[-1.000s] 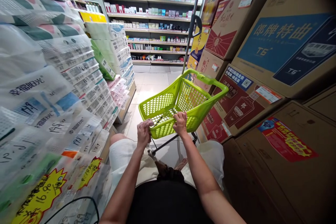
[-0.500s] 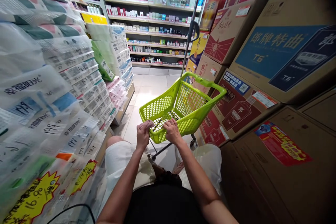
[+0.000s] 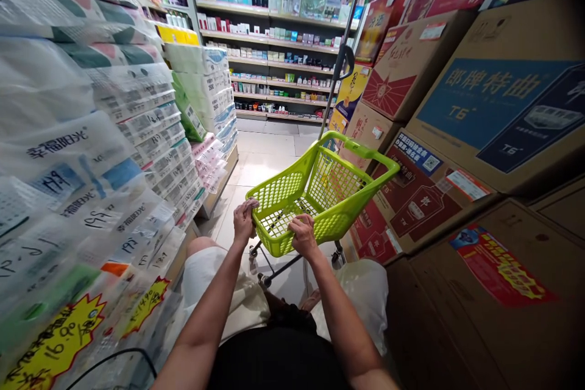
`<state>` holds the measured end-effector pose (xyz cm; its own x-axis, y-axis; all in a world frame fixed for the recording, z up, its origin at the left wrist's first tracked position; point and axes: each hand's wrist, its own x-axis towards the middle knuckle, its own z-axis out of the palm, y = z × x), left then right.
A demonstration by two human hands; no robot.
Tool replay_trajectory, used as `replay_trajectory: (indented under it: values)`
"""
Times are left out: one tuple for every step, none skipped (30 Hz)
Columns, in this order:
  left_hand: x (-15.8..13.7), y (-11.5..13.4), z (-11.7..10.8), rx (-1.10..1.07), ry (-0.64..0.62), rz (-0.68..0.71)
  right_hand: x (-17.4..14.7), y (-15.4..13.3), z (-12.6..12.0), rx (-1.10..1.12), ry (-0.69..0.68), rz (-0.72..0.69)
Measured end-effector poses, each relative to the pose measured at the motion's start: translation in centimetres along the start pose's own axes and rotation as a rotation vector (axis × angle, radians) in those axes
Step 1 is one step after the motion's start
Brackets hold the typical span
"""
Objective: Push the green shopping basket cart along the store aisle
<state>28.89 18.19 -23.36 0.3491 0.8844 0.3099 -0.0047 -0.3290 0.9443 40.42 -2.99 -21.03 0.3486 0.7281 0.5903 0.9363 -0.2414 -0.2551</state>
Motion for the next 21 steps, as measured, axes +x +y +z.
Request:
replay_trajectory:
  values:
    - [-0.3,-0.4,0.0,-0.028,-0.018,0.006,0.0,0.0,0.1,-0.007,0.013,0.005]
    - [-0.8,-0.9,-0.1,-0.057,-0.045,0.018,-0.1,-0.1,0.2,-0.011,0.028,0.009]
    - [-1.4,-1.3,-0.3,-0.085,-0.08,0.032,-0.2,0.0,0.3,-0.011,0.04,0.007]
    - [-1.9,-1.7,-0.4,-0.108,-0.112,0.04,-0.2,0.0,0.4,-0.009,0.05,-0.001]
    - [-2.1,-1.9,-0.6,-0.12,-0.125,0.038,-0.3,0.1,0.4,-0.004,0.055,-0.014]
    - [-1.9,-1.8,-0.6,-0.122,-0.119,0.024,-0.4,0.2,0.4,0.002,0.058,-0.028]
    - [-1.3,-1.6,-0.6,-0.115,-0.097,-0.003,-0.5,0.4,0.4,0.007,0.061,-0.038]
    - [-0.4,-1.2,-0.5,-0.103,-0.052,-0.036,-0.5,0.4,0.4,0.01,0.064,-0.043]
    - [0.7,-0.8,-0.4,-0.116,-0.039,-0.064,-0.5,0.5,0.4,0.011,0.068,-0.046]
    - [1.7,-0.3,-0.1,-0.135,-0.041,-0.089,-0.5,0.5,0.4,0.011,0.072,-0.047]
    - [2.4,0.0,0.1,-0.14,-0.034,-0.113,-0.5,0.5,0.4,0.008,0.077,-0.047]
    - [2.5,0.3,0.4,-0.143,-0.026,-0.131,-0.5,0.5,0.4,0.003,0.084,-0.045]
    - [2.2,0.3,0.6,-0.144,-0.011,-0.142,-0.5,0.5,0.4,-0.002,0.091,-0.041]
    - [1.3,0.2,0.8,-0.148,0.005,-0.144,-0.6,0.5,0.5,-0.008,0.096,-0.037]
    - [0.1,0.0,1.0,-0.157,0.021,-0.143,-0.6,0.4,0.5,-0.013,0.1,-0.034]
    - [-1.3,-0.3,1.0,-0.181,0.03,-0.138,-0.7,0.4,0.4,-0.016,0.101,-0.033]
    - [-2.6,-0.7,1.1,-0.198,0.035,-0.146,-0.7,0.5,0.4,-0.017,0.101,-0.037]
    - [-3.5,-1.0,1.1,-0.209,0.04,-0.159,-0.8,0.5,0.3,-0.016,0.097,-0.042]
    - [-3.9,-1.1,1.1,-0.21,0.049,-0.179,-0.9,0.6,0.3,-0.016,0.093,-0.046]
    - [-3.7,-1.2,1.1,-0.198,0.055,-0.197,-0.9,0.6,0.2,-0.017,0.086,-0.049]
    - [-3.0,-1.2,1.1,-0.176,0.06,-0.203,-0.9,0.7,0.2,-0.019,0.08,-0.048]
